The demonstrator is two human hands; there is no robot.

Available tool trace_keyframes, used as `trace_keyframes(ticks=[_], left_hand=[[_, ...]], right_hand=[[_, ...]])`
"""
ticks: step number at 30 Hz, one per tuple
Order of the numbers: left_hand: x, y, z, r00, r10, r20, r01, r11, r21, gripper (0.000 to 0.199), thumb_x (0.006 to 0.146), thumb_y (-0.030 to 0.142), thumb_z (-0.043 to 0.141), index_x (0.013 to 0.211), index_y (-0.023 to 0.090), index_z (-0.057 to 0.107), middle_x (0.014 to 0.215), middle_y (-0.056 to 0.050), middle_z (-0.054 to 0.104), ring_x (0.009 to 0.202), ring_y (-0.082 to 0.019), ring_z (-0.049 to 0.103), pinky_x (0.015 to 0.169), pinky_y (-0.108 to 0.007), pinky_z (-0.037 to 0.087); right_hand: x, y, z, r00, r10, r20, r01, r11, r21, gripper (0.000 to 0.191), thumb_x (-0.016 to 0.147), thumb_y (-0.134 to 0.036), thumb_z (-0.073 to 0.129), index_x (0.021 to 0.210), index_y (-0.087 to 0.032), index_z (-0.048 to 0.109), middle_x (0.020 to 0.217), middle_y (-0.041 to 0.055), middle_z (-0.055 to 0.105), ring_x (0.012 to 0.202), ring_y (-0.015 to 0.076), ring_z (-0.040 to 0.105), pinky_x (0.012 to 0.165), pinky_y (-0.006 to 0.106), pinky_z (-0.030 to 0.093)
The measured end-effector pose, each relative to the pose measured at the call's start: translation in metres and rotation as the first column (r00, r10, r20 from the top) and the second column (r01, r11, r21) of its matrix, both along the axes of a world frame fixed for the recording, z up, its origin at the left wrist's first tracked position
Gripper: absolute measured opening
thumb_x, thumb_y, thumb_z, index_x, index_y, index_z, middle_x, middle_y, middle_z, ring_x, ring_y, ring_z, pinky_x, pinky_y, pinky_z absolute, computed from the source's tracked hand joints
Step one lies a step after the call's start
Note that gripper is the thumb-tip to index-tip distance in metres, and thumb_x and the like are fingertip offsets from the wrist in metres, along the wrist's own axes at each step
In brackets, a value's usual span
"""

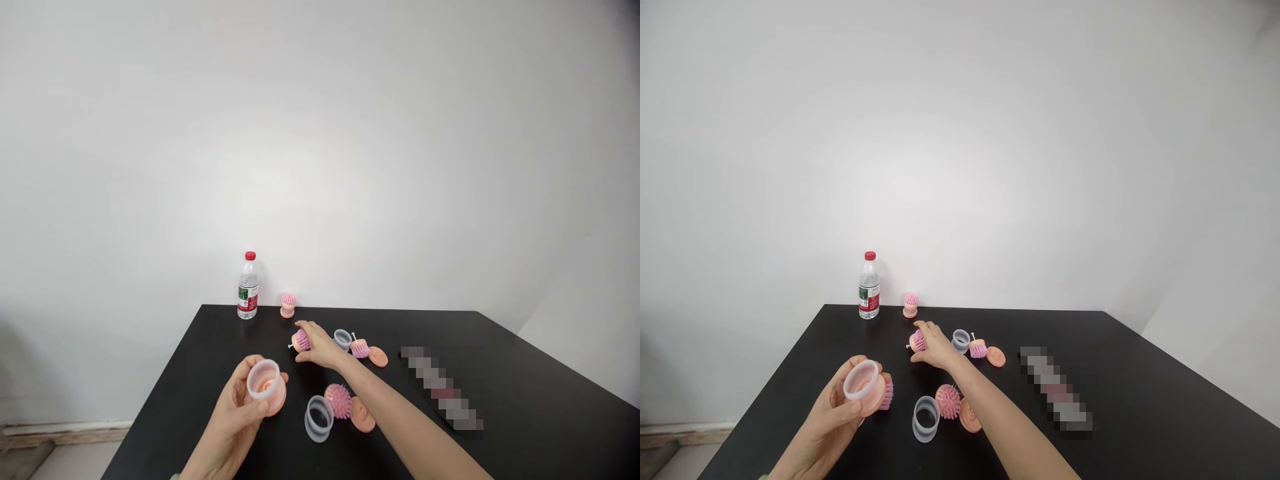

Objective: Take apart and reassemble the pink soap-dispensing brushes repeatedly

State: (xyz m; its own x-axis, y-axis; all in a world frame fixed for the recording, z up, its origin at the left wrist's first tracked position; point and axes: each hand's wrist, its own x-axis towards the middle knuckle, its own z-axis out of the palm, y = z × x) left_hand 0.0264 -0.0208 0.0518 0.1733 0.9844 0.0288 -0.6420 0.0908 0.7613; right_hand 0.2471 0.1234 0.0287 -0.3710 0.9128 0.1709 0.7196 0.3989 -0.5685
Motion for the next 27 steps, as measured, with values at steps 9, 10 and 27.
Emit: trace_keyframes(ticks=[9,10,27], left_hand=[[0.011,0.000,0.001,0.975,0.165,-0.146,-0.150,0.982,0.112,0.046,0.059,0.029,0.092,0.096,0.025,0.064,0.094,-0.003,0.069,0.114,-0.030,0.065,0.076,-0.029,0.049],[0.011,-0.001,0.000,0.974,0.160,-0.162,-0.137,0.980,0.142,0.045,0.061,0.029,0.091,0.096,0.025,0.063,0.093,-0.001,0.068,0.106,-0.027,0.067,0.077,-0.029,0.049],[0.024,-0.004,-0.014,0.765,0.356,-0.537,-0.146,0.907,0.394,0.038,0.068,0.053,0.079,0.082,0.021,0.063,0.082,0.000,0.058,0.072,-0.018,0.057,0.067,-0.029,0.046]], right_hand=[[-0.015,-0.085,0.042,0.957,0.112,-0.269,-0.096,0.993,0.071,0.029,0.081,-0.021,0.074,0.110,-0.024,0.069,0.107,0.0030,0.070,0.098,0.0220,0.067,0.088,0.036,0.056],[-0.019,-0.097,0.044,0.941,0.136,-0.310,-0.125,0.991,0.056,0.031,0.080,-0.021,0.075,0.110,-0.025,0.070,0.107,0.0022,0.071,0.098,0.0215,0.067,0.085,0.034,0.057],[-0.033,-0.143,0.017,0.816,-0.002,-0.578,-0.116,0.979,-0.167,0.031,0.065,-0.011,0.081,0.090,-0.022,0.068,0.082,-0.0024,0.073,0.077,0.0196,0.069,0.070,0.029,0.053]])
